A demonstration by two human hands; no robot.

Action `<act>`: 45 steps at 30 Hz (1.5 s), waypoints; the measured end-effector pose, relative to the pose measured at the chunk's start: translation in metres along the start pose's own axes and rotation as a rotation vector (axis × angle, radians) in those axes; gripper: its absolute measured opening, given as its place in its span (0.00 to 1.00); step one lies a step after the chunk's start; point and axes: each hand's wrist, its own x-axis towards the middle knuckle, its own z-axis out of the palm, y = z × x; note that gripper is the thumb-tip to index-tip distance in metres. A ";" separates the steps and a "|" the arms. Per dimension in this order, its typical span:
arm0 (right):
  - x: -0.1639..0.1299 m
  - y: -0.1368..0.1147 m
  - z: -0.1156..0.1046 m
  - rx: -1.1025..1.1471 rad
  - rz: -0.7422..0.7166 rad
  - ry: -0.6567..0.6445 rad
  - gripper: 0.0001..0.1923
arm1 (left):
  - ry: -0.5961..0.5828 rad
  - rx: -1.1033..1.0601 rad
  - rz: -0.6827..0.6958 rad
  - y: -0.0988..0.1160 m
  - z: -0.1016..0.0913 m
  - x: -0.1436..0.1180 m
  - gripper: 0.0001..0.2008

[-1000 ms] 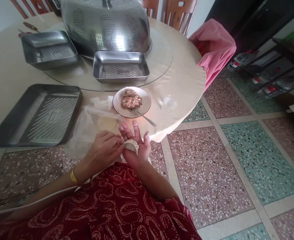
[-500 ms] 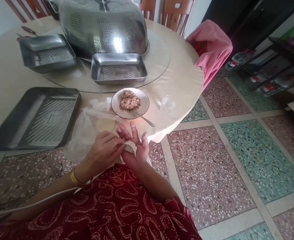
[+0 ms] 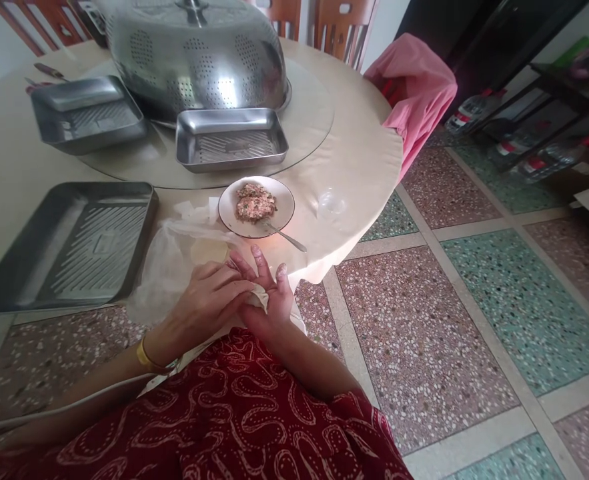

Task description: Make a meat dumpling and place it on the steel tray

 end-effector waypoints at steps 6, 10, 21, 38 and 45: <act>0.002 0.002 0.001 0.014 -0.003 -0.026 0.30 | -0.076 -0.096 0.043 -0.001 -0.007 0.003 0.10; 0.005 0.006 0.005 0.011 0.040 0.012 0.30 | -0.162 -0.112 0.081 -0.006 -0.012 0.001 0.15; 0.022 0.032 0.049 -0.088 0.108 0.054 0.26 | 0.029 -0.101 0.014 -0.026 -0.046 -0.029 0.13; 0.028 0.016 0.022 -0.210 -0.066 0.140 0.33 | -0.192 0.257 -0.384 -0.263 -0.105 -0.036 0.14; 0.030 0.007 0.019 -0.215 -0.108 0.171 0.36 | -0.343 0.362 -0.365 -0.275 -0.081 -0.031 0.14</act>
